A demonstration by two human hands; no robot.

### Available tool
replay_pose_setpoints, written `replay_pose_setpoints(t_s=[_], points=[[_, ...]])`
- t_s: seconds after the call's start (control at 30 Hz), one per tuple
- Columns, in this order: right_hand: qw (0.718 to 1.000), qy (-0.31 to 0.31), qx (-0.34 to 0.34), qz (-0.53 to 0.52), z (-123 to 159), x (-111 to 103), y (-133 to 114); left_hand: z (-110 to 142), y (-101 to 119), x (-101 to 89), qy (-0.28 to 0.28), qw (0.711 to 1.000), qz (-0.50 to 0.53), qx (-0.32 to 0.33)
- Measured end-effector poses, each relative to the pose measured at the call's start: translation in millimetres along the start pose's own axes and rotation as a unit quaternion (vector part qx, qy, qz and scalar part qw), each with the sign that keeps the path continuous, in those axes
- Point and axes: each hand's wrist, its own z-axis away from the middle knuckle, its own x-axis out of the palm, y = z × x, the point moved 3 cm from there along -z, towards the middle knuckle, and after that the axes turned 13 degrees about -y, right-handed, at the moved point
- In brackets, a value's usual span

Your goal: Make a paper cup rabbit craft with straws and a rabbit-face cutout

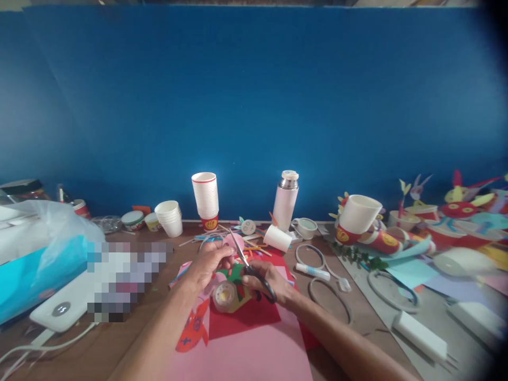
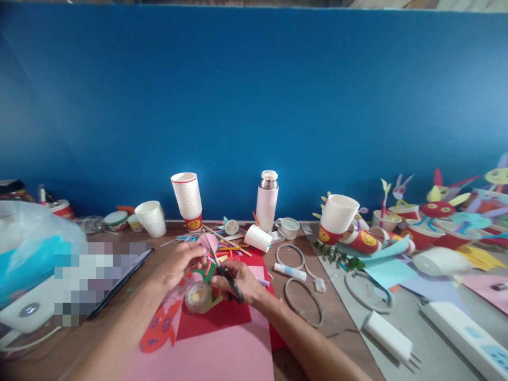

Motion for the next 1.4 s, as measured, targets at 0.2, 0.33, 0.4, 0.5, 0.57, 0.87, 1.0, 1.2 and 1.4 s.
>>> replay_pose_setpoints(t_s=[0.2, 0.33, 0.4, 0.5, 0.57, 0.87, 1.0, 1.2, 1.4], points=[[1.000, -0.016, -0.011, 0.003, -0.2, 0.2, 5.6, 0.7, 0.2, -1.1, -0.005, 1.000, -0.020, 0.000], [1.000, -0.020, -0.009, -0.003, -0.1, -0.5, 6.8, 0.6, -0.5, -1.1, -0.019, 1.000, -0.007, 0.002], [1.000, -0.022, -0.007, -0.003, 0.1, -0.7, 6.5, 0.6, -1.1, -1.2, -0.023, 1.000, -0.002, 0.000], [1.000, -0.023, -0.007, -0.002, 0.4, -0.7, 6.1, 0.8, -1.6, -1.3, -0.025, 1.000, 0.003, -0.004], [1.000, -0.023, -0.009, -0.002, 0.3, -0.5, 6.0, 1.0, -1.5, -1.0, -0.024, 1.000, 0.004, -0.006], [1.000, -0.020, -0.007, 0.013, 0.9, -0.1, 2.0, 2.7, -0.8, -0.1, -0.026, 0.999, 0.018, -0.014], [1.000, -0.023, -0.004, 0.012, 1.2, 0.5, -0.1, 2.5, -1.6, 0.1, -0.029, 0.999, 0.024, -0.011], [0.999, -0.024, -0.003, 0.024, 1.7, 1.6, -1.8, 1.9, -1.8, 1.5, -0.031, 0.999, 0.030, -0.011], [1.000, -0.020, -0.010, 0.018, 1.4, 1.4, 0.0, 2.9, -1.6, 0.9, -0.037, 0.999, 0.028, -0.011]])
